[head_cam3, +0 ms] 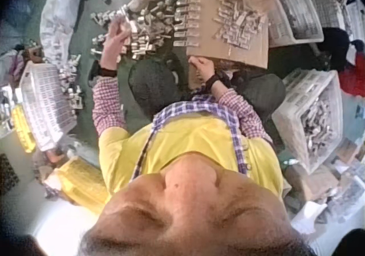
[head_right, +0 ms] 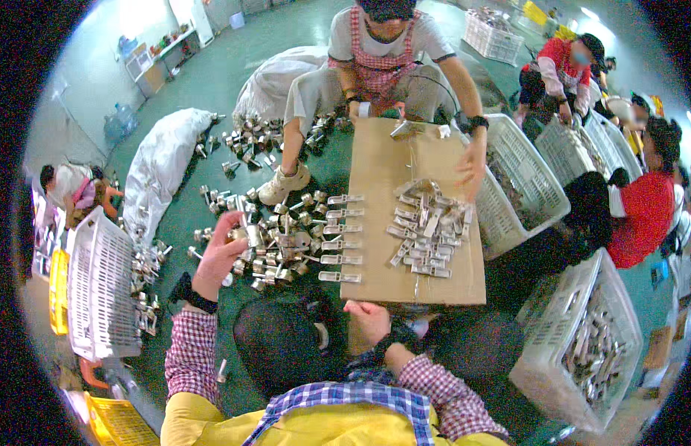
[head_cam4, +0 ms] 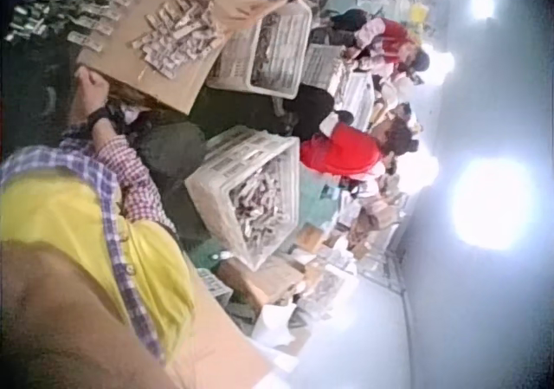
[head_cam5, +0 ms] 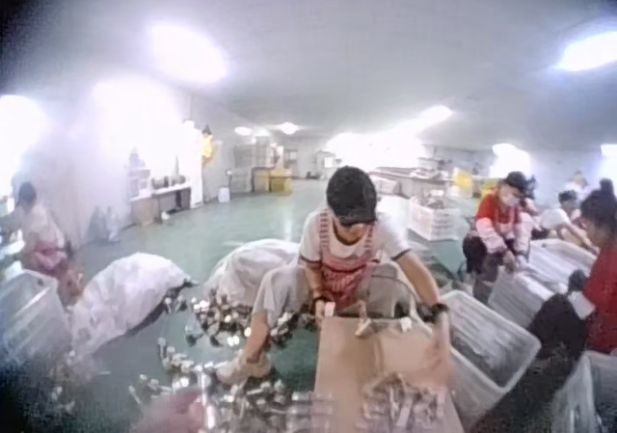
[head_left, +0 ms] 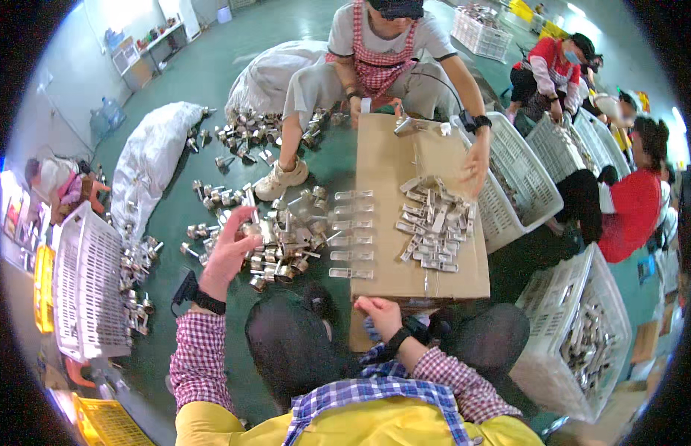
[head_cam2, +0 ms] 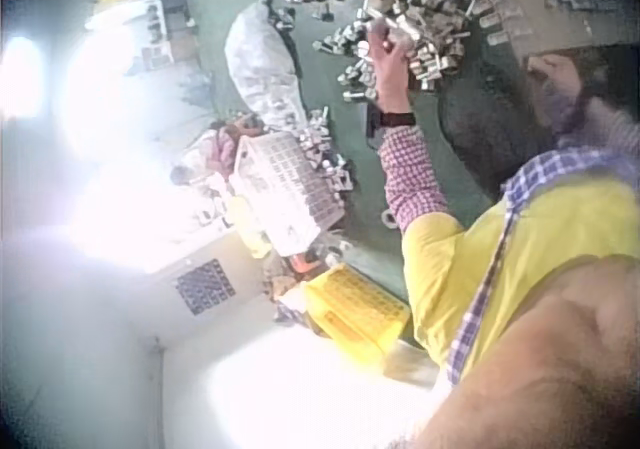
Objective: Assembling metal clips into a clear plastic component housing.
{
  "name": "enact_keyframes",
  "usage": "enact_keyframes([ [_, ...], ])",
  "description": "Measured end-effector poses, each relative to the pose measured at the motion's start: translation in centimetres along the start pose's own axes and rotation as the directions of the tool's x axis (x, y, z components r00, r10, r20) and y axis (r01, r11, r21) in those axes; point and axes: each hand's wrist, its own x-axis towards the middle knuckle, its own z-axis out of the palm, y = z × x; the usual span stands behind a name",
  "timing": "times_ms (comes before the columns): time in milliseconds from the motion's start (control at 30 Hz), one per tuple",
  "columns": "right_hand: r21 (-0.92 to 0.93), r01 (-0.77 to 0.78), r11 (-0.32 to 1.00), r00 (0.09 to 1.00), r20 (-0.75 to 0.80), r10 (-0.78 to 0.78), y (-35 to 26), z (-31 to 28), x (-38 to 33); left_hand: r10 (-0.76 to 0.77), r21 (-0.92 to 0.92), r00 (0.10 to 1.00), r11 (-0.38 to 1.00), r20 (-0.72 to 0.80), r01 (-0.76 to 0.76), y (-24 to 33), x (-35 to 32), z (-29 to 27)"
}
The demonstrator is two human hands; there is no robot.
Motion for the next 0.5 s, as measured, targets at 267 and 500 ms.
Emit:
enact_keyframes([
  [267, -0.025, 0.126, 0.992, 0.992, 0.002, -0.126, 0.4, 0.2, 1.0, -0.014, 0.505, 0.915, 0.837, 0.403, -0.210, 5.5, 0.4, 9.0],
  [500, -0.055, 0.154, 0.987, 0.986, -0.053, -0.157, 0.9, 1.4, 1.0, 0.064, 0.599, 0.782, 0.606, 0.620, -0.524, -1.4, 0.4, 13.8],
])
